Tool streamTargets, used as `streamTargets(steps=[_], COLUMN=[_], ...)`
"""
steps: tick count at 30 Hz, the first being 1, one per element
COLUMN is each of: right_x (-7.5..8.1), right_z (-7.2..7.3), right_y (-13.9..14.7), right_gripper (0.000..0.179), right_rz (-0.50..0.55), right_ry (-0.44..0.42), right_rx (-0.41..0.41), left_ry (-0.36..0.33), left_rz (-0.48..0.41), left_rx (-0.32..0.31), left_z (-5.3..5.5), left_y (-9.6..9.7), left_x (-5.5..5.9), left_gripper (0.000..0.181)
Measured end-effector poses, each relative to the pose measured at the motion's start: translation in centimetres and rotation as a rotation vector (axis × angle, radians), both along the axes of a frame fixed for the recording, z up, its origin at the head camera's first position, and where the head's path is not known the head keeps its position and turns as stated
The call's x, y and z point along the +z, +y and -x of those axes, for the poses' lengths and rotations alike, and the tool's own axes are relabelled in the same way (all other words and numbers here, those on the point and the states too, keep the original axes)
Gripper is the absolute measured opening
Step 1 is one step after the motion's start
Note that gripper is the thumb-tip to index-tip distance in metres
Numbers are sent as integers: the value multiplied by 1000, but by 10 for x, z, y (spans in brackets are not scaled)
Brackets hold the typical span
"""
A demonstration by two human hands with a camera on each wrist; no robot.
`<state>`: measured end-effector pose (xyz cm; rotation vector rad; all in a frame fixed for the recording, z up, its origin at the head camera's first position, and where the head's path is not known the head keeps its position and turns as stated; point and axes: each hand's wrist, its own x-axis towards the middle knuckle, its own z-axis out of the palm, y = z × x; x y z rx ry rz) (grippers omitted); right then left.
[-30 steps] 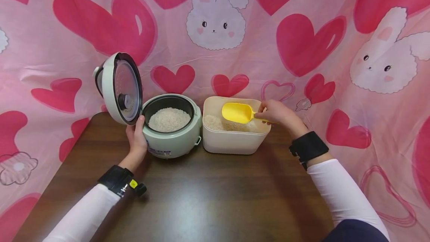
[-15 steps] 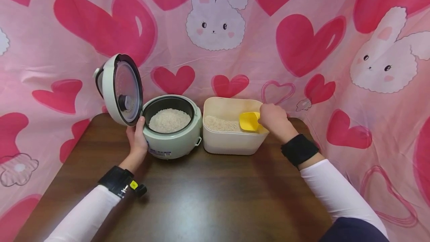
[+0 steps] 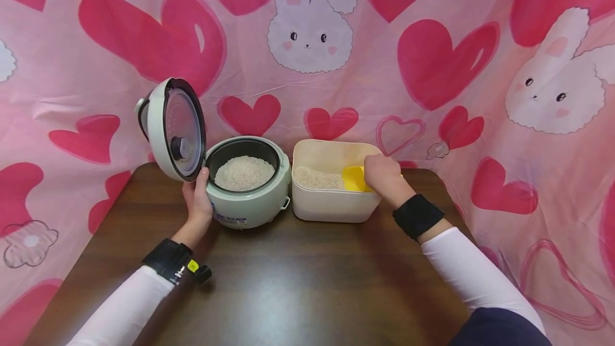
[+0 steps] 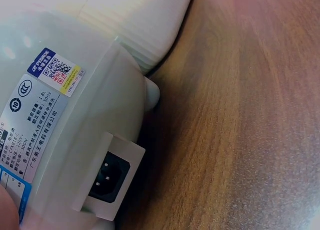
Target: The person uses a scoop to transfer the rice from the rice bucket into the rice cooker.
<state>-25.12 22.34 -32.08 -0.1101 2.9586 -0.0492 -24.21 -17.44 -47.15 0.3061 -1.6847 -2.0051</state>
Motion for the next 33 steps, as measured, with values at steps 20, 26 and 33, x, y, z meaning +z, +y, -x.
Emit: streamTargets(steps=[20, 26, 33], right_x=[-11, -15, -18], right_z=[15, 20, 26], right_y=[5, 4, 1], right_gripper=[29, 31, 33], right_rz=[239, 265, 253], right_ry=[-138, -165, -173], right_rx=[19, 32, 41], left_ry=[5, 1, 2], left_rz=[-4, 0, 10], left_rx=[0, 5, 10], left_z=[-1, -2, 0], left_y=[2, 2, 1], left_x=[-3, -2, -2], left_gripper=[53, 53, 53])
